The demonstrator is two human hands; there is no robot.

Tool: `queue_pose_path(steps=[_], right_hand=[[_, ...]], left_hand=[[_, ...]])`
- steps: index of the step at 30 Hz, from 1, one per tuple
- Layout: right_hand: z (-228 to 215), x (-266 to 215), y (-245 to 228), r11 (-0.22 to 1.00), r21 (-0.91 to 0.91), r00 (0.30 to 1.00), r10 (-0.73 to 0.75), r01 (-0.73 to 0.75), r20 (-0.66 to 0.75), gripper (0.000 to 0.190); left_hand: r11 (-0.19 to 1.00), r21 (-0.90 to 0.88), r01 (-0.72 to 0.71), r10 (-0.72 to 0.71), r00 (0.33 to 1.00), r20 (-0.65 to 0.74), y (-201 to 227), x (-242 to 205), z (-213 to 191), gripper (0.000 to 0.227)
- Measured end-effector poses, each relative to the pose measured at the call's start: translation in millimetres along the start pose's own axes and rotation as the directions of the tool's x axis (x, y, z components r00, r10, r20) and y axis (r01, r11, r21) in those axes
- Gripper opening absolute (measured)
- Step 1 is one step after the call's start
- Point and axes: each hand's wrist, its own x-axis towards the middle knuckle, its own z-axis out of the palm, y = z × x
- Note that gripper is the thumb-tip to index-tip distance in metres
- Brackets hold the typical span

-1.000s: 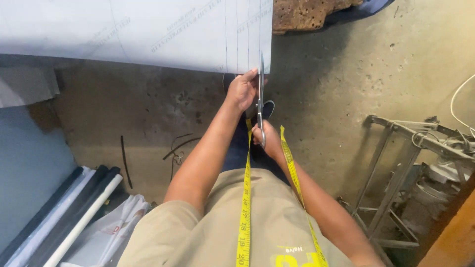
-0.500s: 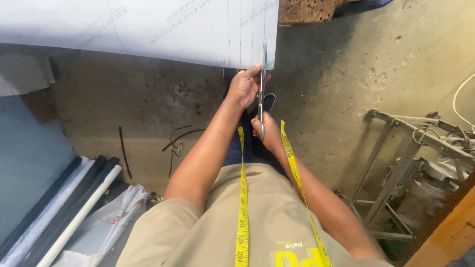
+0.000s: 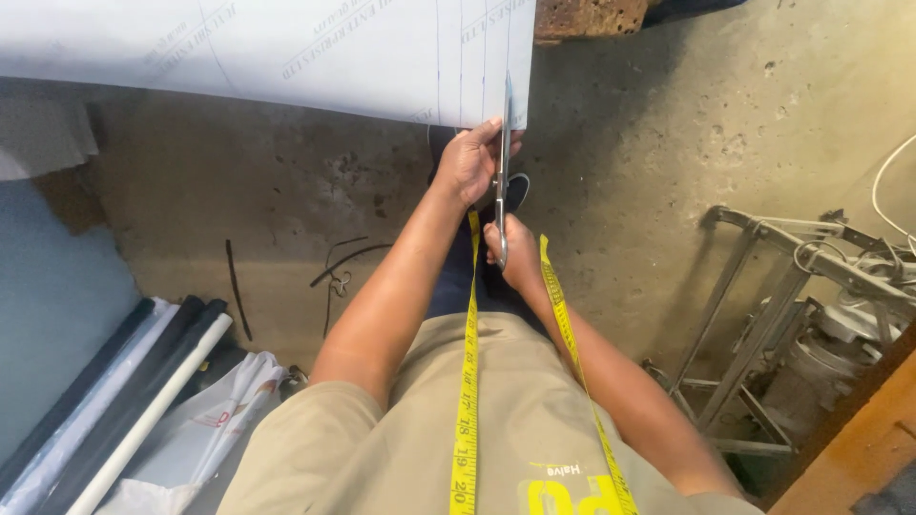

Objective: The person uses large shears to cut a long sheet of white material laid out on a workbench. They hold the material steady with one hand while cutting along a marked line with the other, eventually separating a strip from the main sheet.

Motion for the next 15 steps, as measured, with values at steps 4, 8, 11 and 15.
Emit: queue_pose_path(steps=[4, 8, 11, 15], right_hand=[[-0.8, -1.8, -3.9, 1.000, -0.022, 1.000, -0.008, 0.007, -0.004, 0.030], [0.2, -5.8, -7.2, 1.000, -0.016, 1.000, 0.007, -0.007, -0.008, 0.033], [1.9, -5.8, -5.8, 1.000, -0.011, 1.000, 0.008, -0.008, -0.010, 0.034], [2.9, -4.1, -5.4, 1.000, -0.027, 1.000, -0.003, 0.002, -0.021, 0.037]], left_hand=[[0.999, 0.035, 0.009, -0.009, 1.000, 0.001, 5.5, -15.8, 11.1, 0.038], [0.998, 0.069, 0.012, -0.012, 1.000, 0.002, 3.6, -7.0, 3.9, 0.037], [0.999, 0.034, -0.004, 0.003, 1.000, 0.006, 1.5, -3.4, 1.5, 0.036], [1.000, 0.020, -0.021, 0.020, 1.000, 0.021, 6.9, -11.5, 11.8, 0.031]])
